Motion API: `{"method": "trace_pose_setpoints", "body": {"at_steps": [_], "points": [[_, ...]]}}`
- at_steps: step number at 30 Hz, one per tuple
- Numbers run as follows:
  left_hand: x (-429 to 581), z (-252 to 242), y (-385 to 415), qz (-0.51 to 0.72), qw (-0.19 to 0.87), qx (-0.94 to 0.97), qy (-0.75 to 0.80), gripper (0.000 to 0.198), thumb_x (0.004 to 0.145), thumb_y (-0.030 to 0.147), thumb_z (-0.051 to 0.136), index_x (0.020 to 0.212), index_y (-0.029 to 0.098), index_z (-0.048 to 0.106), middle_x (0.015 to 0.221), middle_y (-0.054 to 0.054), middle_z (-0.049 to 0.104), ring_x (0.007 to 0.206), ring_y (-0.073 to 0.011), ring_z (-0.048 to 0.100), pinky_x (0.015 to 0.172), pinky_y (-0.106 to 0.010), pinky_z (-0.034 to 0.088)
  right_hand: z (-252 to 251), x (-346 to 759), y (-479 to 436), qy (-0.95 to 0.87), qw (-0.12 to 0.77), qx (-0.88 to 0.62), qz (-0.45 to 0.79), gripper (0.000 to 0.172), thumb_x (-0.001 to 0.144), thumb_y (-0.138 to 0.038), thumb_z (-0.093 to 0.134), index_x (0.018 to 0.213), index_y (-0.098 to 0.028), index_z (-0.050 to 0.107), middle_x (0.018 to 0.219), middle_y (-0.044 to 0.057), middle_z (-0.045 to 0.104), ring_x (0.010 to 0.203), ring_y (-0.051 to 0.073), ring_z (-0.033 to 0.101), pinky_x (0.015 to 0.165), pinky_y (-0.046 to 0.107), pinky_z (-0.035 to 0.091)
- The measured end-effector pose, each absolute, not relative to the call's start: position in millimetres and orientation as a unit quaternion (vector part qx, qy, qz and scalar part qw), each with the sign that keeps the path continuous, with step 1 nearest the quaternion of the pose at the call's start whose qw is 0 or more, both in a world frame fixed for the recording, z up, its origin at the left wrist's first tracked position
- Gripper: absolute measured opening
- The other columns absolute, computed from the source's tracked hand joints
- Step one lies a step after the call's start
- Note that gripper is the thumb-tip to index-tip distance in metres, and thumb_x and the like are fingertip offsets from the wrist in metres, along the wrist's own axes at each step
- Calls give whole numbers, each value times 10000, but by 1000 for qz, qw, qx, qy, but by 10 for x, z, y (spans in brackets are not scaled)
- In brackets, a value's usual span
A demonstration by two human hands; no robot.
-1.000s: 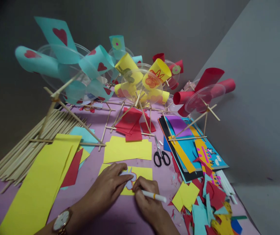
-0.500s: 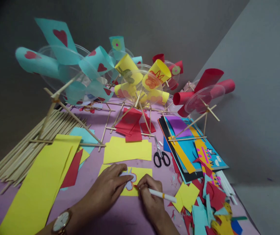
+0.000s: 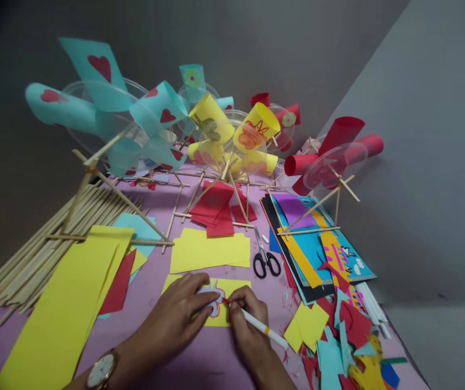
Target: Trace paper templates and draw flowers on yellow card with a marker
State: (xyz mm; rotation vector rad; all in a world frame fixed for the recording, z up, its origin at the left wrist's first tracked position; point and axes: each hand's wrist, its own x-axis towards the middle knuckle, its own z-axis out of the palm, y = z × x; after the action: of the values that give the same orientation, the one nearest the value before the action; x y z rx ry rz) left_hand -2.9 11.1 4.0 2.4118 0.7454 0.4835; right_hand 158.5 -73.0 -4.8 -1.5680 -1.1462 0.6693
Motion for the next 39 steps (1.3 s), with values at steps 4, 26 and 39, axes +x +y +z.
{"method": "trace_pose_setpoints", "body": {"at_steps": [4,26,39], "points": [[-30,31,111,181,283,900,278,254,888,206,511,1099,291,624,1109,-56,545,1044,-242,492,869,-404,412,-31,1592,-720,-531,477,-656,244,162,759,-204,476,602,-209,519,472,-58,467,427,123,459,438,230,312],[4,16,150,181,234,916,271,290,864,157,517,1112,263,625,1095,-86,545,1001,-255,524,827,-418,460,-49,1595,-665,-542,515,-648,147,182,924,-241,475,854,-196,637,749,50,695,690,188,642,632,277,493],[-32,-16,145,211,240,908,270,285,863,200,549,1147,197,543,1105,-90,573,1011,-252,543,859,-430,476,20,1601,-642,-680,398,-613,54,219,922,-121,444,831,-193,630,681,59,671,612,196,571,583,297,437]]}}
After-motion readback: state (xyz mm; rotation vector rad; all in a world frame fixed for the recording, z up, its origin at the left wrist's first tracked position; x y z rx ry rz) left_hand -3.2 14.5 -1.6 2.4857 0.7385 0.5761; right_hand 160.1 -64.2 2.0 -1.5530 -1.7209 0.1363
